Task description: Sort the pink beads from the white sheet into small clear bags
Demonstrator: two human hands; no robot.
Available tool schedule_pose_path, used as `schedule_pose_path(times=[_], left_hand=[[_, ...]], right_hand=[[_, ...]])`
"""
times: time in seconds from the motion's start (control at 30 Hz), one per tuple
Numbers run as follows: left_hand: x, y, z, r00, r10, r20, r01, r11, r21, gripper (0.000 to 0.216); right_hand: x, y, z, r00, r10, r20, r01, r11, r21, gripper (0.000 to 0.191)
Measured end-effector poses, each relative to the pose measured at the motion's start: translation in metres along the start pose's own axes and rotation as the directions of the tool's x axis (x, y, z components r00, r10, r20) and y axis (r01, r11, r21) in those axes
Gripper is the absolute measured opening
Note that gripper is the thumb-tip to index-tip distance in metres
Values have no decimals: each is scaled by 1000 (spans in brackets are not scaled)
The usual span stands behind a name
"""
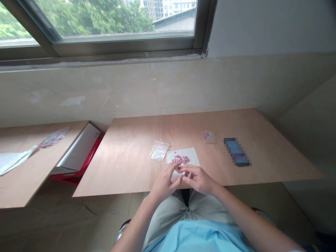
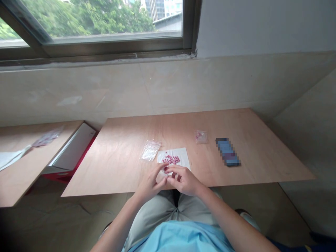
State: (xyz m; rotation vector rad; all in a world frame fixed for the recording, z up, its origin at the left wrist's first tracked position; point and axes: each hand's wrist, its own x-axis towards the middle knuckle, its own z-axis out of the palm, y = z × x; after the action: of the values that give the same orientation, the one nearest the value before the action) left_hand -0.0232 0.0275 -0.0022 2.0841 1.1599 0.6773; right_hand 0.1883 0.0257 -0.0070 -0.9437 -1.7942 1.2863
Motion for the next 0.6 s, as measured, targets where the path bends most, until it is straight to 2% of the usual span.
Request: schedule_pose_path(times=[0.1,0.23,0.43,0.53,0.6], left_hand=[[1,4,-1,995,47,84,-49,999,17,50],[2,6,5,985,49,166,-67,992,109,50],[0,12,19,949,52,311,-150,942,301,39],[0,18,22,938,79,337,-195,925,326,34],[0,21,23,944,96,317,-207,918,339,39]], right_hand=[[-3,-1,5,997,-17,78,22,997,-72,32],[-8,-5,15,981,-18,193,67,967,-247,20],[-19,6,37,954,27,298,140,840,-525,20],[-20,14,42,947,53,315,152,794,-589,22],[-19,17,41,949,59,309,148,782,-605,22]])
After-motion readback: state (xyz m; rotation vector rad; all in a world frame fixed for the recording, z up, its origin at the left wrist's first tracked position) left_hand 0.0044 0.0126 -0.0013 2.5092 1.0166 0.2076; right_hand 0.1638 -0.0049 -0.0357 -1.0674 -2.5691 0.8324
